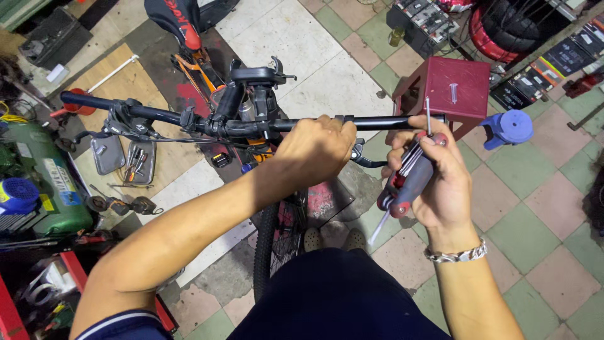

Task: The person bleeds a bicycle hydraulic brake system by attaching a funnel to the lever, pouring in fluid from a bottle, and manipulating the lever and internal components using a multi-tool.

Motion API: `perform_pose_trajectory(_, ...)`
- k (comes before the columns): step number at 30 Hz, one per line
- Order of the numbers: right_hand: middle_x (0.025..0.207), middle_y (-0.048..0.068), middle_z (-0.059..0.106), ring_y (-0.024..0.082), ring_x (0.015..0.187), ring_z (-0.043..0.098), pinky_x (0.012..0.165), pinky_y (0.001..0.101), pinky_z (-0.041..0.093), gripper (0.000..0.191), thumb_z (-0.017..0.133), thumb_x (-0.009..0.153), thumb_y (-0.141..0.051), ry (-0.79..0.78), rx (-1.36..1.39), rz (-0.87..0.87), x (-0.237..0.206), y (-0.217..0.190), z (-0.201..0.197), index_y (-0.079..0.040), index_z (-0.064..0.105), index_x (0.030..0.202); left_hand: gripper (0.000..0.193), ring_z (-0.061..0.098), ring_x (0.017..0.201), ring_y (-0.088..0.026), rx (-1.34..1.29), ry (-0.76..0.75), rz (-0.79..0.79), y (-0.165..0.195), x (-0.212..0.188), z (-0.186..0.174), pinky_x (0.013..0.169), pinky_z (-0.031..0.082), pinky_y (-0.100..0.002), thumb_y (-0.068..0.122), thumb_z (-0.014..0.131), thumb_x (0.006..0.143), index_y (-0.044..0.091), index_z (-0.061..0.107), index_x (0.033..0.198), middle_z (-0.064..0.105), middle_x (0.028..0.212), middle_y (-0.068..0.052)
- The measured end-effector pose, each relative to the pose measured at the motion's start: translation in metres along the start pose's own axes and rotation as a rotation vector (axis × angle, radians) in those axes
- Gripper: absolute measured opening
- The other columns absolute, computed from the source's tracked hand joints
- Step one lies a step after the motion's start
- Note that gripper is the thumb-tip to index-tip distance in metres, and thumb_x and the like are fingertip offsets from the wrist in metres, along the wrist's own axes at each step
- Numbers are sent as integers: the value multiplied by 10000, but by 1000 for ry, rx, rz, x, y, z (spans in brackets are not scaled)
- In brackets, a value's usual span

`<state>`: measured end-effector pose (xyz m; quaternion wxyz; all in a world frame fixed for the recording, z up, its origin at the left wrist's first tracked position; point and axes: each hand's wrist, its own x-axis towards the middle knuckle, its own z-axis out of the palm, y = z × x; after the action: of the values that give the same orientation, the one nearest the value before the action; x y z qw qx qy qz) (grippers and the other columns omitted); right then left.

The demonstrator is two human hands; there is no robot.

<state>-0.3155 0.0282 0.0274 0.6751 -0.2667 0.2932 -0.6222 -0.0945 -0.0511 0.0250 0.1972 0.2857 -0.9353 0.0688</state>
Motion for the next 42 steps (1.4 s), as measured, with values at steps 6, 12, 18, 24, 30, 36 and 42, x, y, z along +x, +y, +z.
perform_pose_trajectory(6, 1079, 158, 617, 220, 807, 581, 665, 377, 543, 347, 488, 1074, -264, -24, 72, 112, -11, -1, -6, -52, 539, 1345, 154, 637, 757, -263, -33, 45, -13, 8, -1, -13, 574, 531, -397, 226, 632, 941, 76, 597, 943, 592, 815, -80)
perform_pose_trajectory(12, 1045, 147, 621, 204, 774, 549, 610, 338, 495, 382, 473, 1077, -312, -8, 51, 153, -14, -9, -15, -57, 568, 1346, 208, 643, 863, -244, -4, -30, 211, 6, 12, -26, 618, 539, -396, 197, 618, 817, 113, 570, 1001, 580, 919, -60)
perform_pose_trajectory(18, 1016, 144, 624, 210, 762, 554, 599, 350, 501, 358, 455, 1064, -296, 61, 0, 122, -12, -8, -19, -66, 547, 1323, 87, 644, 827, -241, 66, -88, -92, 34, 14, -10, 599, 541, -374, 153, 623, 891, 88, 577, 926, 583, 852, -77)
perform_pose_trajectory(24, 1046, 176, 637, 222, 726, 592, 558, 346, 509, 340, 478, 1053, -237, 104, -83, 95, -20, -8, -20, -42, 501, 1330, 234, 632, 780, -240, 154, 7, -169, 49, 12, -7, 617, 532, -387, 304, 626, 981, 87, 588, 900, 584, 809, -69)
perform_pose_trajectory(30, 1191, 202, 686, 272, 687, 692, 479, 333, 548, 305, 482, 993, -148, 73, -391, 75, -20, -23, -19, -22, 468, 1271, 146, 634, 824, -225, 113, -15, -22, 39, 17, -11, 641, 530, -352, 175, 633, 811, 101, 559, 914, 565, 865, -60)
perform_pose_trajectory(36, 1247, 133, 660, 272, 685, 738, 444, 312, 531, 268, 506, 970, -65, 101, -612, 137, -25, -21, -11, -4, 484, 1230, 213, 617, 748, -223, 269, 24, -107, 45, 20, 7, 610, 508, -359, 271, 640, 989, 114, 543, 881, 536, 782, -45)
perform_pose_trajectory(42, 1246, 122, 658, 250, 695, 747, 450, 297, 539, 286, 509, 963, -52, 81, -611, 129, -30, -19, -13, -19, 467, 1243, 171, 617, 786, -232, 201, 11, -73, 48, 14, -11, 652, 499, -361, 240, 648, 890, 91, 566, 914, 558, 825, -61)
